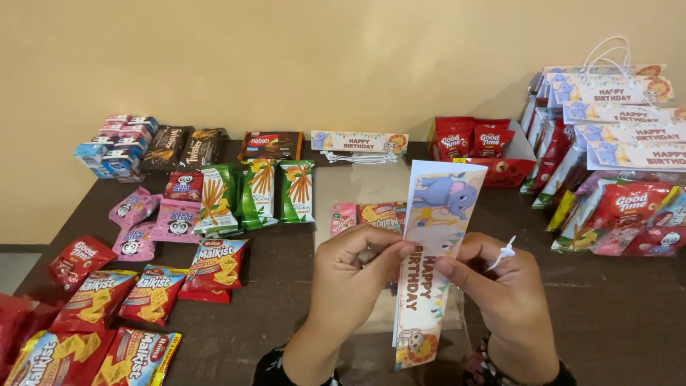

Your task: The person places snacks into a plastic bag, including snack packets and a decorative paper band, then seals the bag.

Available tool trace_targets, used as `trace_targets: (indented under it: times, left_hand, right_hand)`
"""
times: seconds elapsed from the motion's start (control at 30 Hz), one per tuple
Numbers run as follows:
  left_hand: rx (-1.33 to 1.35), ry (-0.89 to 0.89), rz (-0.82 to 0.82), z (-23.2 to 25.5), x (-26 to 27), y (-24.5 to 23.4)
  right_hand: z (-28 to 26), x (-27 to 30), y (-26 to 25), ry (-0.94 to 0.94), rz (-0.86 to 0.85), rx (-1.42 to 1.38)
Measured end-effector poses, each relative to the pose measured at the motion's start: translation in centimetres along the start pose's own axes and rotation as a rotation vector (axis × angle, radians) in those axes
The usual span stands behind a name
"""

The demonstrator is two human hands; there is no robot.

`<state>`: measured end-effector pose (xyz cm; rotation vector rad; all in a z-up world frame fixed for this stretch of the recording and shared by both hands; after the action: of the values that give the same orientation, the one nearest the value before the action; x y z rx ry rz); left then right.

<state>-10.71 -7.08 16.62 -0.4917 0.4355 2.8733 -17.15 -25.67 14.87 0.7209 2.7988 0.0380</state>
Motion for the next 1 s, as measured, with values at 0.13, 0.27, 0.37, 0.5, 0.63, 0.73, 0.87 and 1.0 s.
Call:
trace_targets:
  times: [0.13,0.27,0.37,0.5,0.63,0.73,0.87,1.0]
  left_hand:
    - [-0.014,0.009,-0.018,-0.1,-0.1,-0.1]
    - [-0.078,0.083,-0.07,0.3,0.0,0.4]
    - [-0.143,0.153,-0.09,0.7,0.1,0.7]
    - [-0.24,0.187,-0.074,1.1,0.3,0.6]
    - [-0.239,0.19,-0.078,1.3,0.2,0.7]
    - [-0.208,0.166,-0.111,1.6,0.1,0.8]
    - [-0.207,0.185,-0.149,2.2,0.0,0.8]
    - [-0.138,0.181,-0.012,1.5,0.0,0.2]
  right_hand:
    - [-0.2,-0.1,-0.5,-0.079,-0.124,0.078]
    - [-0.8,-0.2,-1.3,-0.051,-0.023,0.099]
    - [-0.3,-0.5,-1.9,-0.079,0.037,0.12]
    - [-0.5,-0.5,-1.4,-0.127,0.047,0.075]
    - [-0.2,-0.4,-1.1,-0.169,0.014,-0.019]
    - [-0.9,-0.2,-0.8,-0.191,0.021,-0.028]
    - [-1.3,0.0,-0.7,-0.205,-0.013,0.033]
    - [-0.9,0.5,-0.3,-0.113,-0.019,0.072]
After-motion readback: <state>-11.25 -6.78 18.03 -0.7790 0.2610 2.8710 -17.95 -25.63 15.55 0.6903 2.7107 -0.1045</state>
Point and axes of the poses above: each hand's wrist, its own x-axis away from the middle knuckle, its own y-axis out of the palm, z = x × y, the point moved 4 cm from there along -x, towards the middle knuckle, and after that the axes turned 8 degrees about z, right-handed, at the moved point
